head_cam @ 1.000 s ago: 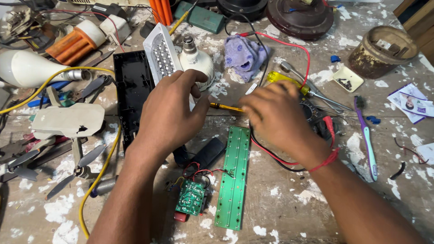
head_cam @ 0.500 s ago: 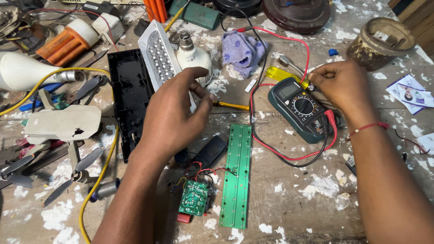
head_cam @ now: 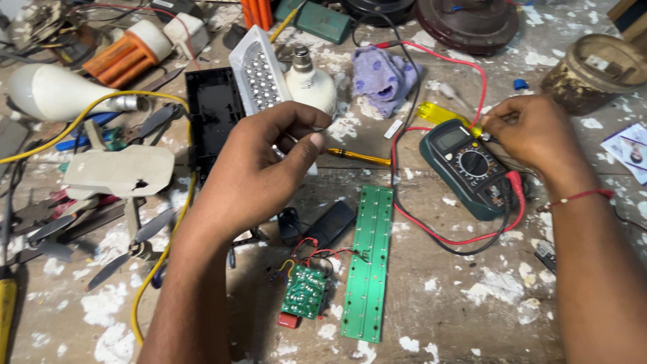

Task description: The person solders wires onto a small electronic component at a cluttered workbench, holding the component with one hand while applying a soldering iron with the other. They then plug a power cord into a power strip, position a screwdriver on the circuit board, and use multimeter probes to test the assembled wiring.

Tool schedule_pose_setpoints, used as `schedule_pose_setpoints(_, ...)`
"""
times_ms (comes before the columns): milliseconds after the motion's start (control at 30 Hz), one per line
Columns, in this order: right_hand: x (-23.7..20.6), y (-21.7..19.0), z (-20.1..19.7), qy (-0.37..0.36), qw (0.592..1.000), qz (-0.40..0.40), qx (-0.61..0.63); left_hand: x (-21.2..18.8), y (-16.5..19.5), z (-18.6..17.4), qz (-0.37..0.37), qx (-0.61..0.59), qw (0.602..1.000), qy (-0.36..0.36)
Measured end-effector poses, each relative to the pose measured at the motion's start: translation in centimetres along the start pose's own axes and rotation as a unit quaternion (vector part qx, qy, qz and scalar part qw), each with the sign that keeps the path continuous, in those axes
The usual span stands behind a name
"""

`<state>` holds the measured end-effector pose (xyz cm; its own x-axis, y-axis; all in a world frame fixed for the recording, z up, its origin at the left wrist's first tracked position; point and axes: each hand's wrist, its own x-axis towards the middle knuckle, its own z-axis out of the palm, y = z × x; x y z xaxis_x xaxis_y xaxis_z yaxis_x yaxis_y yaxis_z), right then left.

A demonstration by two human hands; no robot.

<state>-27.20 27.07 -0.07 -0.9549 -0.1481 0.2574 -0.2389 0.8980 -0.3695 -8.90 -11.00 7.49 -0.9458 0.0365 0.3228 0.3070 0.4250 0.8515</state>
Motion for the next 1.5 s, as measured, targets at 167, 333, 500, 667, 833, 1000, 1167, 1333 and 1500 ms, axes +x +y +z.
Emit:
schedule_pose_setpoints(167,-0.4,0.1,-0.2,0.063,0.997,0.002,0.046,-0.7,0.4,-0.9,0.013,-0.002,1.000,0.008)
schedule_pose_setpoints(333,-0.1,1.9,0.0,0.154,0.978,-0.040,0.138,-1.0,0.7,-1.2,-0.002,0.004,1.000,0.022)
schedule_pose_setpoints(500,3.3,2.9,0.3,0.263,0.890,0.047,0.370,-1.1,0.9,-0.8,0.042,0.049,0.998,0.014)
schedule_pose_setpoints(667,0.6,1.3,-3.5,0.194,0.925,-0.019,0.326,-1.5,1.7,1.0,0.068,0.140,0.988,0.012)
schedule_pose_setpoints(833,-6.4,-3.6,-6.6,-0.016,0.967,0.010,0.255,-2.2,1.7,2.4,0.132,0.227,0.964,-0.039)
schedule_pose_setpoints(1000,-10.6,-7.1,-6.0,-0.258,0.954,0.029,0.152,-2.7,1.7,3.9,0.138,0.229,0.957,-0.117)
schedule_pose_setpoints(1167,-12.1,-8.1,-5.7,-0.260,0.959,0.036,0.107,-2.7,1.6,4.6,0.139,0.287,0.941,-0.113)
schedule_pose_setpoints(1333,-13.1,-9.5,-6.0,-0.145,0.980,-0.100,0.095,-2.4,1.9,5.0,0.179,0.342,0.921,-0.057)
schedule_pose_setpoints(1500,-13.8,-11.4,-6.0,-0.117,0.978,-0.149,0.093,-3.0,3.0,4.2,0.251,0.286,0.925,0.006)
